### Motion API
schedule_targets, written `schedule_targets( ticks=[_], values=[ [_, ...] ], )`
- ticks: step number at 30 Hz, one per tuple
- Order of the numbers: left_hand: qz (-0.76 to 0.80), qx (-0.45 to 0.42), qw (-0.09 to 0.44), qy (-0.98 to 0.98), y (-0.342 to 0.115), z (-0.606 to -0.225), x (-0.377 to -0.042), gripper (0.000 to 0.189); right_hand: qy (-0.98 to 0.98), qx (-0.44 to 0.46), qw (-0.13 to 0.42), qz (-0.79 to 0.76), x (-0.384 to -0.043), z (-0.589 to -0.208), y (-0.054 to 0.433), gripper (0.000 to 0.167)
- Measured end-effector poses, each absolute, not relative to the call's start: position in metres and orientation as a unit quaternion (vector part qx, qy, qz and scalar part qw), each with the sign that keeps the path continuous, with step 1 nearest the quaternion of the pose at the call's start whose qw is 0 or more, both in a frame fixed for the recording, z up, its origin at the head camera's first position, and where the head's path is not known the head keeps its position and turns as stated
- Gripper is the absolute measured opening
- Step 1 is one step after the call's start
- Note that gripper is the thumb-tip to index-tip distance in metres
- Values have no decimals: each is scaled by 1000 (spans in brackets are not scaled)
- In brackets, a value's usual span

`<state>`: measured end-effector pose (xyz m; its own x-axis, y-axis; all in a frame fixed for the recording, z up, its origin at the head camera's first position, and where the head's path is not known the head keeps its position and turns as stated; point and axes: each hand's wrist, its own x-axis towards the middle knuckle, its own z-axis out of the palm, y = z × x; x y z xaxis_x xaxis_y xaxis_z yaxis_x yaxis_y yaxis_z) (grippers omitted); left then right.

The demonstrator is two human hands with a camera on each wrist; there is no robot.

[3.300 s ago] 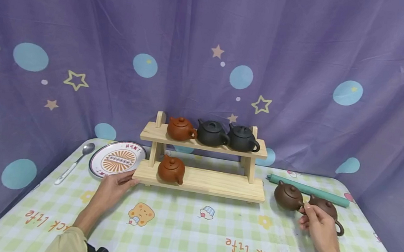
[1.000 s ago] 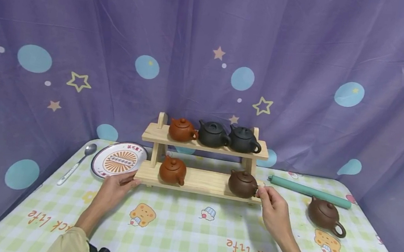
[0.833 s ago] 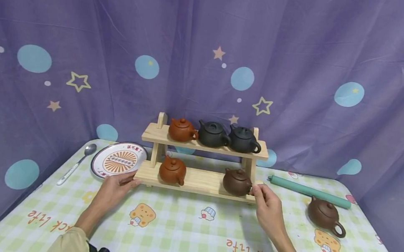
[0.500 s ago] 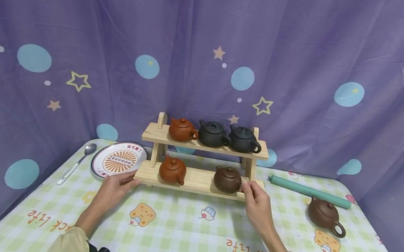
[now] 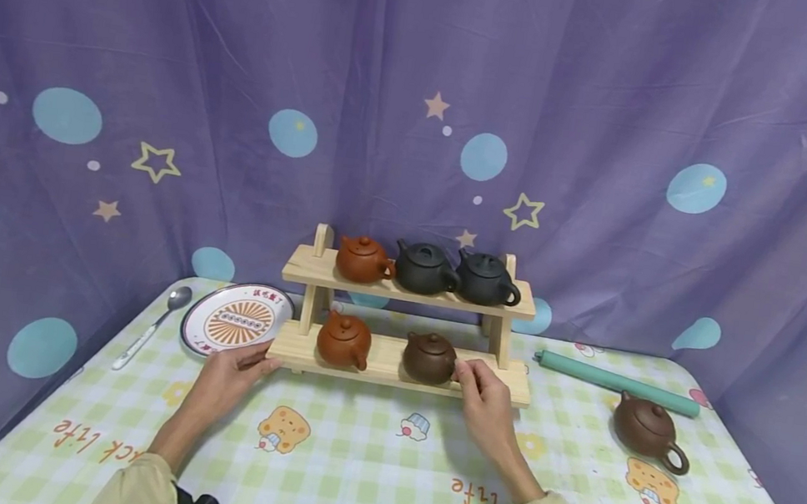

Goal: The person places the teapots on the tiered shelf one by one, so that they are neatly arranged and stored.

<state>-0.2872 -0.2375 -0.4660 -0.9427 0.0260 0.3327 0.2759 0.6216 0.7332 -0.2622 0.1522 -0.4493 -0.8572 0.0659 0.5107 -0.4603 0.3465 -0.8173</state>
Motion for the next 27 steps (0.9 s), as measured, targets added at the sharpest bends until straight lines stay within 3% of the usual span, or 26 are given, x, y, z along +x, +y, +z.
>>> schedule_targets(
  ticks=[27],
  values=[
    [-428,-79,141,-889,-237,-464,-285,49,-783,147,258,547,-272,-456,123,24]
  ],
)
